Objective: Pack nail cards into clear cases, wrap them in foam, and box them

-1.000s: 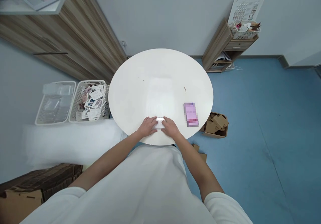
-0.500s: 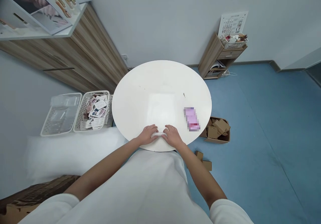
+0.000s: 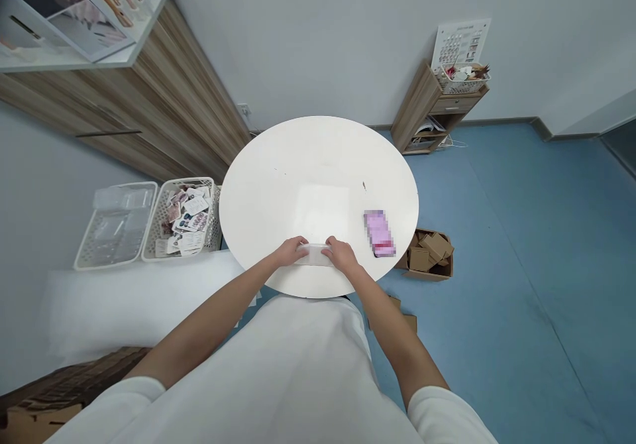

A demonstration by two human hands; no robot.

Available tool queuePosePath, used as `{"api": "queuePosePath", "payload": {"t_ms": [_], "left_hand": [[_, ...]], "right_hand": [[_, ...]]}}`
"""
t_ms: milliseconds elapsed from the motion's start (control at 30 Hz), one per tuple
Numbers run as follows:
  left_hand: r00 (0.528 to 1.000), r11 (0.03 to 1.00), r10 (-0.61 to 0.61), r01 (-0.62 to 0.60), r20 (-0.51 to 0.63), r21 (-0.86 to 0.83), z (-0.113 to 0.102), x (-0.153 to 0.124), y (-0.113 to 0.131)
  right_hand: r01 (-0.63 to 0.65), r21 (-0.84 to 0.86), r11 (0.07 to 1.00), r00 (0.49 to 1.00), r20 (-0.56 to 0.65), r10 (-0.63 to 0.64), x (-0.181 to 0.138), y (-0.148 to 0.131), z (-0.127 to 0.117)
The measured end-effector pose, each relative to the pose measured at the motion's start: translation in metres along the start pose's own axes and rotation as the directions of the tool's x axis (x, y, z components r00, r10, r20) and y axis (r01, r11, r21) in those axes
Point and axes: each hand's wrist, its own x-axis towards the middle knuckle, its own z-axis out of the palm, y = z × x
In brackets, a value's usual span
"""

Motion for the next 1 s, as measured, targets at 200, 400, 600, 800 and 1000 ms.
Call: {"api": "queuePosePath", "payload": {"t_ms": [200, 400, 600, 800, 1000], "left_hand": [[0.978, 0.98, -0.189, 0.194, -0.092, 0.041, -0.003, 0.001, -0.013], [0.917, 0.946, -0.065, 0.182, -0.394, 0.268, -0.001, -0.016, -0.008], [0.884, 0.785, 0.443, -0.303, -0.148, 0.541, 0.012, -0.025, 0.018], [0.935, 0.8, 0.354, -0.292, -0.019, 0.524, 0.028, -0.014, 0.02], [0.945, 0.835, 0.325, -0.267, -0.039, 0.481, 0.034, -0.024, 0.016]], "right_hand": [[-0.019, -0.106, 0.994, 0.998, -0.07, 0.012, 0.014, 0.004, 0.007], [-0.008, -0.211, 0.978, 0.966, -0.255, -0.047, -0.007, 0.028, 0.011], [0.201, -0.283, 0.938, 0.921, -0.272, -0.279, -0.027, 0.021, 0.012], [0.3, -0.279, 0.912, 0.936, -0.096, -0.337, -0.018, 0.01, 0.023], [0.378, -0.264, 0.887, 0.919, -0.005, -0.393, -0.019, 0.015, 0.022]]}}
